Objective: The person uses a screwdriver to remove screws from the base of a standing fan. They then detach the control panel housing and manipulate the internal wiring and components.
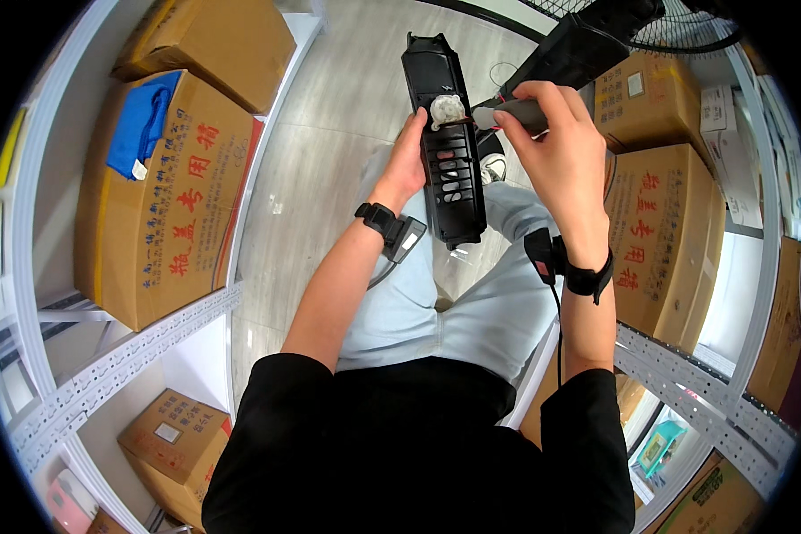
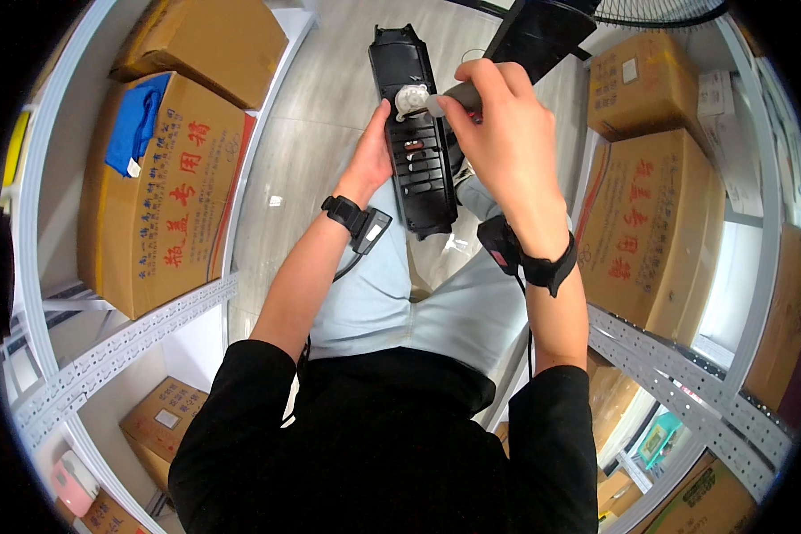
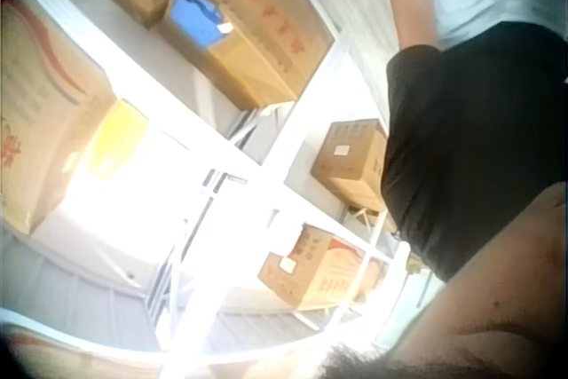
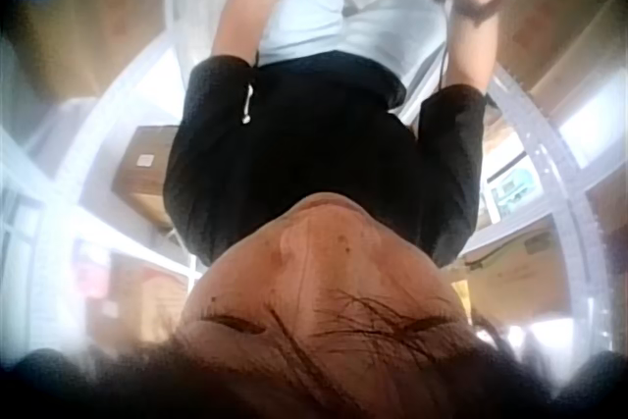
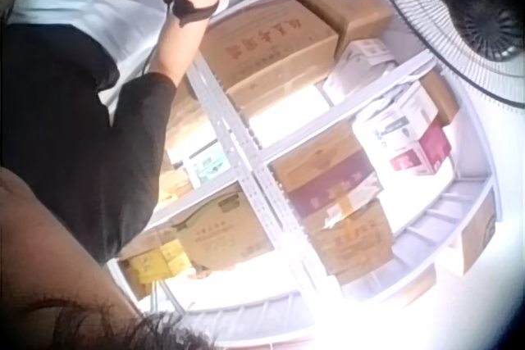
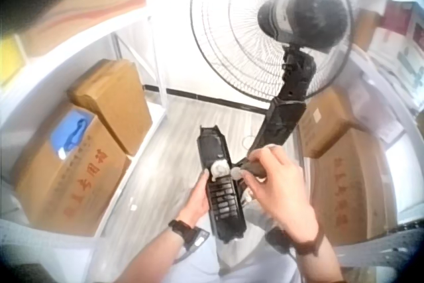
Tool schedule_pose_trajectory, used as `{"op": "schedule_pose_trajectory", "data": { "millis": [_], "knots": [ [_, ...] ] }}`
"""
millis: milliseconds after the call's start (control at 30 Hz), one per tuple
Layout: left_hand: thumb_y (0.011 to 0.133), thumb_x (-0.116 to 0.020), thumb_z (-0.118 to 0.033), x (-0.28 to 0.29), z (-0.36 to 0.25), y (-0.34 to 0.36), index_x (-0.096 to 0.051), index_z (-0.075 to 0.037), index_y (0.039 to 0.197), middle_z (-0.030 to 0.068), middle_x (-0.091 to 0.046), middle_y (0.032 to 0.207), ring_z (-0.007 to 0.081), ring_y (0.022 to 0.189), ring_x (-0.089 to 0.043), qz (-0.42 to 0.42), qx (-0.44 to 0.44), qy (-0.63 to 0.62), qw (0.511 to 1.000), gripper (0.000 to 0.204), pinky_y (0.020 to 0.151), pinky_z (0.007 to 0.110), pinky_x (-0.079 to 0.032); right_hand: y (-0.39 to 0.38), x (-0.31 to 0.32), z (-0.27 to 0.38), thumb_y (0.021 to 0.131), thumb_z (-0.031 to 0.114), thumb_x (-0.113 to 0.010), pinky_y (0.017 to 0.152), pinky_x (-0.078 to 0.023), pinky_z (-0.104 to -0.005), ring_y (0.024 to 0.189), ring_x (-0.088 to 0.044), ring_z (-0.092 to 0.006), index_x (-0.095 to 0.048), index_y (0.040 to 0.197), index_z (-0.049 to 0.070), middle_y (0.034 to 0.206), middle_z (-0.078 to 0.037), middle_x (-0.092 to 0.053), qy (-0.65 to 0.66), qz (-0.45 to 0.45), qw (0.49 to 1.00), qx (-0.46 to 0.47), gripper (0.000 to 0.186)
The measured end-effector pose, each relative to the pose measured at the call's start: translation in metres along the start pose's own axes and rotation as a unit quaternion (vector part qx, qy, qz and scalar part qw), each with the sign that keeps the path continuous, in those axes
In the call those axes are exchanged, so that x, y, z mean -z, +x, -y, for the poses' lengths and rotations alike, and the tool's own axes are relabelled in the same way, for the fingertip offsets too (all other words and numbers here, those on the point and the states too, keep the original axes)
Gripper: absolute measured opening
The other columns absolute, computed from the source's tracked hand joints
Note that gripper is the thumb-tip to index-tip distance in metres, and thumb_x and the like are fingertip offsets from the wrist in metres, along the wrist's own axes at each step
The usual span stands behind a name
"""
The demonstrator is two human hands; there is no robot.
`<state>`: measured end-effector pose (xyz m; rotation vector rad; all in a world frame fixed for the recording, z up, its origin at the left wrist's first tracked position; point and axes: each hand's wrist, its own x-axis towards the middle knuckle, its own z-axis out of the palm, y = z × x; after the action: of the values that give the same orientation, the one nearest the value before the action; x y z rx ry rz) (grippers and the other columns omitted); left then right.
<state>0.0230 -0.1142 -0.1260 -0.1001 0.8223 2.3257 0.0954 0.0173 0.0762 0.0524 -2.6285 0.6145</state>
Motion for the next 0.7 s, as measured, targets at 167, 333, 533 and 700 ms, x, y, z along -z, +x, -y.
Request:
{"op": "schedule_pose_trajectory", "data": {
  "millis": [167,333,533,700],
  "knots": [
    [0.096,-0.041,-0.047,0.002,0.003,0.001,-0.045,-0.013,0.122,0.006,-0.06,0.112,0.0199,0.095,-0.062,-0.008,-0.009,-0.039,0.999,0.043,0.077,0.036,-0.053,-0.006,0.012,0.002,0.074,0.015,-0.074,0.057,-0.052,-0.0293,0.068,-0.064,-0.0196,-0.058,0.1,0.009,0.09,-0.007,-0.061,0.059,-0.052,0.996,-0.043,0.031],
    [0.099,-0.038,-0.042,0.01,0.008,0.006,-0.028,-0.02,0.139,0.0069,-0.052,0.124,0.0222,0.101,-0.06,0.009,-0.073,-0.012,0.997,0.047,0.077,0.041,-0.053,-0.016,0.012,-0.006,0.072,0.014,-0.077,0.059,-0.049,-0.0232,0.072,-0.061,-0.0119,-0.058,0.102,0.005,0.089,-0.004,-0.061,0.178,-0.084,0.973,-0.118,0.037],
    [0.099,-0.038,-0.039,0.001,0.005,0.003,-0.018,-0.025,0.145,0.0053,-0.05,0.128,0.0215,0.105,-0.058,0.003,-0.082,0.025,0.996,0.051,0.075,0.042,-0.053,-0.025,0.003,-0.034,0.07,0.011,-0.077,0.073,-0.044,-0.0283,0.082,-0.055,-0.0163,-0.061,0.089,0.005,0.086,-0.004,-0.057,0.2,-0.128,0.971,-0.026,0.026],
    [0.1,-0.039,-0.035,0.002,0.004,0.001,-0.02,-0.024,0.144,0.0045,-0.05,0.127,0.0189,0.107,-0.056,0.033,-0.078,0.032,0.996,0.049,0.075,0.038,-0.054,-0.02,-0.034,-0.029,0.069,0.006,-0.068,0.065,-0.048,-0.0343,0.081,-0.059,-0.0277,-0.06,0.096,0.006,0.092,-0.01,-0.058,0.192,0.006,0.979,0.063,0.028]
  ]
}}
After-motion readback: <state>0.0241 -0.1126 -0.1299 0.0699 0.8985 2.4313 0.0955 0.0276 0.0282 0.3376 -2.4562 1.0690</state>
